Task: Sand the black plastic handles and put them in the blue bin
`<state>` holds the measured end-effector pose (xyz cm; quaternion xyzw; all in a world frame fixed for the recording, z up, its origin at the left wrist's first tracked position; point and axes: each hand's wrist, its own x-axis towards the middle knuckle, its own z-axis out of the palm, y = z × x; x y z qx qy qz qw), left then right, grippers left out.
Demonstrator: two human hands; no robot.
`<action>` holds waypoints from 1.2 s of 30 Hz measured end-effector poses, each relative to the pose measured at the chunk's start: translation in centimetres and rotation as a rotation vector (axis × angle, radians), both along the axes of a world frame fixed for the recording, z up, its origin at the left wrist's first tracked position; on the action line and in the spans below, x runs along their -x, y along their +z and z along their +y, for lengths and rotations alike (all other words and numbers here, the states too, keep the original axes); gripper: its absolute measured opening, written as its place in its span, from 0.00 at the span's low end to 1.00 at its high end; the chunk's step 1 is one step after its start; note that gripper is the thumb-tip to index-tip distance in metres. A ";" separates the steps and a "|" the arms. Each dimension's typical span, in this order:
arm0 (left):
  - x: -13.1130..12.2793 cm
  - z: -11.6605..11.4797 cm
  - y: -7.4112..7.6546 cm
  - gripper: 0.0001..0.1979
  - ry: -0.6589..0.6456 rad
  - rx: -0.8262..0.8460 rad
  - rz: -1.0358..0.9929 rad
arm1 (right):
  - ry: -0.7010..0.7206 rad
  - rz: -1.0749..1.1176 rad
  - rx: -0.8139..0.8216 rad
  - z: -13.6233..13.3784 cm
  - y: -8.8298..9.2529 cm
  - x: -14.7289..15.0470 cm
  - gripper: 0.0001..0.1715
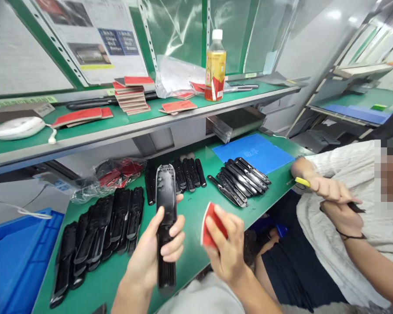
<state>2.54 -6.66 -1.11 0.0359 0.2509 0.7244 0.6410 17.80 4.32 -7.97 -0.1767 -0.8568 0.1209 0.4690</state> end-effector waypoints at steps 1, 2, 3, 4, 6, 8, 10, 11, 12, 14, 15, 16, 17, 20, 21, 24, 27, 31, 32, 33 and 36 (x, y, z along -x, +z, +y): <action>-0.3 -0.3 -0.5 0.22 -0.004 -0.006 0.024 | 0.052 -0.002 -0.001 -0.4 -0.1 -0.7 0.29; -0.5 -0.4 -1.1 0.26 -0.009 -0.008 0.035 | 0.088 -0.001 0.008 -0.8 -0.2 -1.3 0.28; -0.8 -0.5 -1.7 0.28 -0.009 -0.001 0.048 | 0.101 0.002 0.037 -1.3 -0.4 -1.7 0.28; -1.1 -0.6 -2.3 0.29 -0.001 0.015 0.073 | 0.100 0.004 0.079 -1.6 -0.6 -2.0 0.28; -1.6 -0.6 -3.2 0.28 0.039 0.059 0.162 | 0.093 -0.008 0.150 -1.9 -1.1 -2.1 0.27; -2.1 -0.5 -3.8 0.30 0.100 0.097 0.290 | 0.102 -0.037 0.185 -1.9 -1.4 -1.9 0.27; -2.3 -0.4 -4.3 0.32 0.158 0.123 0.408 | 0.113 -0.055 0.207 -1.9 -1.8 -1.8 0.27; -2.4 -0.4 -4.5 0.33 0.186 0.134 0.458 | 0.115 -0.050 0.221 -1.9 -2.0 -1.7 0.28; -2.4 -0.3 -4.6 0.33 0.214 0.148 0.501 | 0.118 -0.043 0.238 -2.0 -2.3 -1.7 0.28; -2.4 -0.3 -4.9 0.33 0.264 0.185 0.556 | 0.128 -0.040 0.274 -2.2 -2.8 -1.6 0.28; -2.4 -0.3 -5.0 0.33 0.288 0.205 0.577 | 0.133 -0.046 0.295 -2.2 -3.0 -1.6 0.28; -2.4 -0.3 -5.1 0.34 0.308 0.222 0.593 | 0.139 -0.050 0.315 -2.3 -3.1 -1.6 0.28; -2.3 -0.3 -5.2 0.34 0.323 0.237 0.606 | 0.144 -0.054 0.332 -2.3 -3.3 -1.6 0.28; -2.2 -0.3 -5.2 0.36 0.335 0.264 0.626 | 0.146 -0.050 0.365 -2.2 -3.4 -1.6 0.29; -2.2 -0.4 -5.3 0.36 0.335 0.270 0.627 | 0.146 -0.046 0.368 -2.2 -3.4 -1.5 0.29; -2.2 -0.4 -5.4 0.35 0.338 0.291 0.635 | 0.144 -0.039 0.366 -2.2 -3.2 -1.4 0.29; -2.2 -0.4 -5.5 0.35 0.338 0.303 0.644 | 0.126 -0.029 0.337 -2.3 -2.9 -1.0 0.28; -2.1 -0.4 -5.6 0.34 0.345 0.303 0.632 | 0.100 -0.005 0.267 -2.3 -2.4 -0.5 0.29; -2.1 -0.4 -5.5 0.34 0.343 0.304 0.632 | 0.097 0.003 0.254 -2.3 -2.3 -0.4 0.29; -2.1 -0.5 -5.6 0.33 0.337 0.306 0.636 | 0.098 0.015 0.237 -2.3 -2.2 -0.4 0.29; -3.0 -0.3 -6.5 0.33 0.296 0.314 0.672 | 0.093 0.082 0.190 -2.4 -2.4 -0.5 0.30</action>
